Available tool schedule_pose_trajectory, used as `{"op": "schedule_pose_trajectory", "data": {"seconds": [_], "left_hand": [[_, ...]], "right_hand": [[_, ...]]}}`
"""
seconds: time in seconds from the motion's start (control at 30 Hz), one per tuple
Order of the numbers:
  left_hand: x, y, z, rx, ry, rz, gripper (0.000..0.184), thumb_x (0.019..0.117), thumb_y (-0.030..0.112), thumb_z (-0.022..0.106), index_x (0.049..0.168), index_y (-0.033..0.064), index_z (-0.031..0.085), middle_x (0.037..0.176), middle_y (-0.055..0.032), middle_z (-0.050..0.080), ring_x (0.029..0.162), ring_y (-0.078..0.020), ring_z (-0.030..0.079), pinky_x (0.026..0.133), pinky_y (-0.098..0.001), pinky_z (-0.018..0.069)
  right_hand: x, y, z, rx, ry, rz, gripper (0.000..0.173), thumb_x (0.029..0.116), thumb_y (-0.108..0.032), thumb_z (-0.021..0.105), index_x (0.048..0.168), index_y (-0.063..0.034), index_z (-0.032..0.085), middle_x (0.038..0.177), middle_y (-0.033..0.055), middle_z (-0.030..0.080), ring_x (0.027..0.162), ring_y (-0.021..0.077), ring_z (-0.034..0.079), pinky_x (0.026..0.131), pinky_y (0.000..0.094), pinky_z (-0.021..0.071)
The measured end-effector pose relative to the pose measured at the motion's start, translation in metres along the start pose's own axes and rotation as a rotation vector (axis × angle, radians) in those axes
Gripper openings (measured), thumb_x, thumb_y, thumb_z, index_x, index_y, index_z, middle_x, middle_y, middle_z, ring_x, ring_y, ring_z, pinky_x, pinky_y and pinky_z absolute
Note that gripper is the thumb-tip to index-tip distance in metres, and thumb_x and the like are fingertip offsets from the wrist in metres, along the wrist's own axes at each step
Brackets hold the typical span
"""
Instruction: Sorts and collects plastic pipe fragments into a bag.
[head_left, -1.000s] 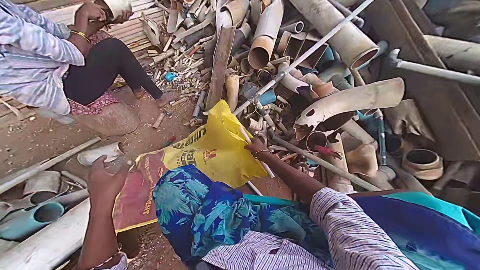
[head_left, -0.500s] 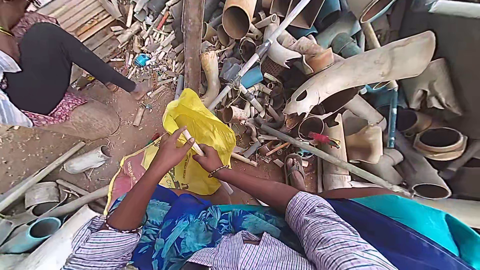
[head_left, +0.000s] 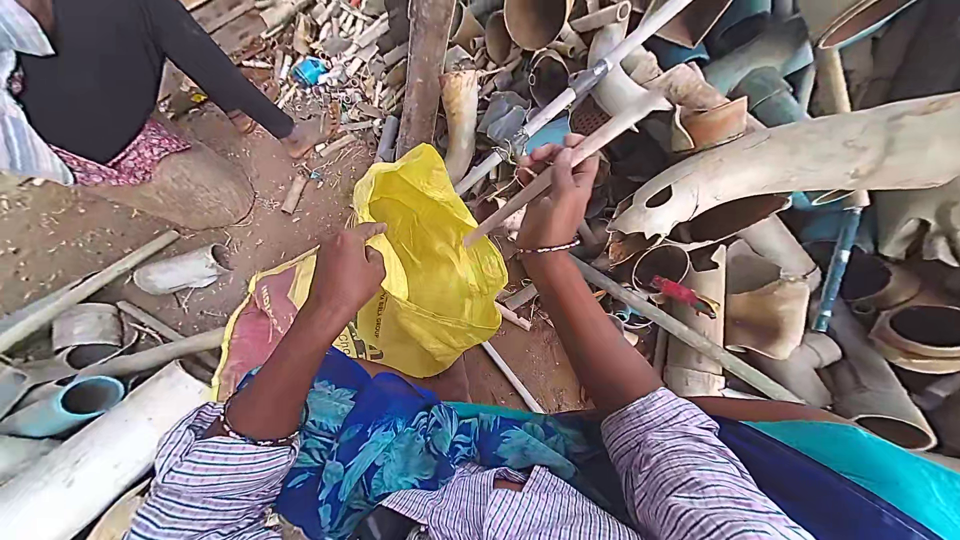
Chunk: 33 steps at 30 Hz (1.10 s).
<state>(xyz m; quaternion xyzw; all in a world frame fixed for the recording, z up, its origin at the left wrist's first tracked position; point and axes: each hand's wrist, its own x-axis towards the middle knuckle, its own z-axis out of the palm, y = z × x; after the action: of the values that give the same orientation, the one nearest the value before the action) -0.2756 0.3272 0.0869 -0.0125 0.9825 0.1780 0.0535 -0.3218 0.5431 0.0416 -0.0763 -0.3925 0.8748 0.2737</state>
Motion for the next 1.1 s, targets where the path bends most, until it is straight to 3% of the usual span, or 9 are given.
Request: {"op": "schedule_pose_trajectory", "data": {"seconds": [0.13, 0.33, 0.43, 0.5, 0.63, 0.73, 0.87, 1.03, 1.1], "left_hand": [[-0.009, -0.001, -0.007, 0.011, 0.043, 0.030, 0.040, 0.1001, -0.004, 0.044, 0.135, -0.0006, 0.064, 0.089, -0.0249, 0.068, 0.068, -0.0333, 0.059, 0.068, -0.0530, 0.0484], [-0.018, 0.005, -0.015, 0.020, 0.062, 0.043, 0.039, 0.1017, -0.002, 0.044, 0.135, -0.0008, 0.064, 0.088, -0.0269, 0.068, 0.069, -0.0370, 0.061, 0.069, -0.0575, 0.0483], [-0.024, -0.008, -0.019, 0.021, 0.128, 0.046, 0.040, 0.1009, 0.000, 0.043, 0.135, 0.0004, 0.065, 0.086, -0.0273, 0.066, 0.068, -0.0374, 0.059, 0.068, -0.0592, 0.0465], [-0.020, -0.020, -0.028, 0.029, 0.187, 0.011, 0.040, 0.1004, 0.001, 0.043, 0.134, 0.0000, 0.064, 0.100, -0.0329, 0.068, 0.080, -0.0457, 0.065, 0.076, -0.0655, 0.0482], [-0.012, -0.036, -0.044, 0.009, 0.313, -0.072, 0.044, 0.0975, 0.005, 0.043, 0.137, 0.0010, 0.062, 0.116, -0.0353, 0.065, 0.096, -0.0480, 0.065, 0.085, -0.0668, 0.0466], [-0.007, -0.032, -0.050, 0.000, 0.352, -0.097, 0.046, 0.0982, 0.008, 0.042, 0.140, 0.0030, 0.059, 0.119, -0.0343, 0.064, 0.101, -0.0454, 0.063, 0.088, -0.0641, 0.0459], [-0.002, -0.026, -0.052, 0.017, 0.355, -0.095, 0.047, 0.0976, 0.010, 0.042, 0.140, 0.0044, 0.059, 0.119, -0.0321, 0.064, 0.102, -0.0421, 0.063, 0.089, -0.0608, 0.0461], [-0.004, -0.020, -0.051, 0.048, 0.361, -0.081, 0.043, 0.0977, 0.003, 0.042, 0.136, -0.0014, 0.062, 0.121, -0.0362, 0.064, 0.107, -0.0506, 0.063, 0.092, -0.0668, 0.0431], [-0.003, -0.025, -0.053, 0.053, 0.358, -0.094, 0.042, 0.0977, 0.001, 0.043, 0.134, -0.0021, 0.063, 0.122, -0.0368, 0.062, 0.108, -0.0520, 0.061, 0.093, -0.0681, 0.0421]], "right_hand": [[-0.020, 0.037, -0.007, -0.025, -0.072, -0.030, 0.016, 0.1079, -0.007, 0.030, 0.111, -0.0036, 0.045, 0.093, 0.0053, 0.065, 0.093, 0.0145, 0.068, 0.090, 0.0348, 0.0565], [-0.094, 0.120, -0.041, -0.581, -0.713, 0.935, 0.053, 0.1030, -0.007, 0.055, 0.153, 0.0001, 0.039, 0.153, 0.0241, 0.046, 0.135, 0.0307, 0.050, 0.106, 0.0460, 0.0441], [-0.039, 0.086, -0.039, -0.581, -0.615, 0.678, 0.044, 0.1028, -0.002, 0.051, 0.145, 0.0074, 0.046, 0.139, 0.0241, 0.058, 0.123, 0.0258, 0.061, 0.103, 0.0388, 0.0498], [-0.001, 0.063, -0.047, -0.435, -0.381, 0.410, 0.027, 0.1056, -0.003, 0.045, 0.128, 0.0081, 0.055, 0.107, 0.0146, 0.069, 0.089, 0.0159, 0.070, 0.080, 0.0307, 0.0590], [0.007, 0.094, -0.111, -0.763, -0.006, 0.157, 0.024, 0.1063, -0.013, 0.046, 0.110, 0.0055, 0.060, 0.077, 0.0079, 0.059, 0.062, 0.0143, 0.057, 0.061, 0.0317, 0.0518], [-0.069, 0.135, -0.166, -1.309, -0.558, 0.667, 0.042, 0.1049, -0.026, 0.056, 0.126, 0.0109, 0.060, 0.114, 0.0329, 0.066, 0.106, 0.0445, 0.066, 0.096, 0.0596, 0.0500], [-0.141, 0.115, -0.147, -1.772, -1.254, 1.067, 0.055, 0.1076, -0.014, 0.044, 0.153, 0.0126, 0.029, 0.159, 0.0312, 0.034, 0.148, 0.0433, 0.036, 0.120, 0.0532, 0.0294], [-0.095, 0.147, -0.181, -1.706, -1.241, 1.049, 0.054, 0.0979, -0.002, 0.059, 0.148, 0.0086, 0.043, 0.149, 0.0319, 0.046, 0.137, 0.0452, 0.048, 0.113, 0.0576, 0.0363], [-0.050, 0.162, -0.202, -1.608, -1.359, 1.070, 0.046, 0.0939, -0.005, 0.067, 0.136, 0.0063, 0.054, 0.123, 0.0307, 0.060, 0.104, 0.0407, 0.061, 0.090, 0.0576, 0.0473]]}}
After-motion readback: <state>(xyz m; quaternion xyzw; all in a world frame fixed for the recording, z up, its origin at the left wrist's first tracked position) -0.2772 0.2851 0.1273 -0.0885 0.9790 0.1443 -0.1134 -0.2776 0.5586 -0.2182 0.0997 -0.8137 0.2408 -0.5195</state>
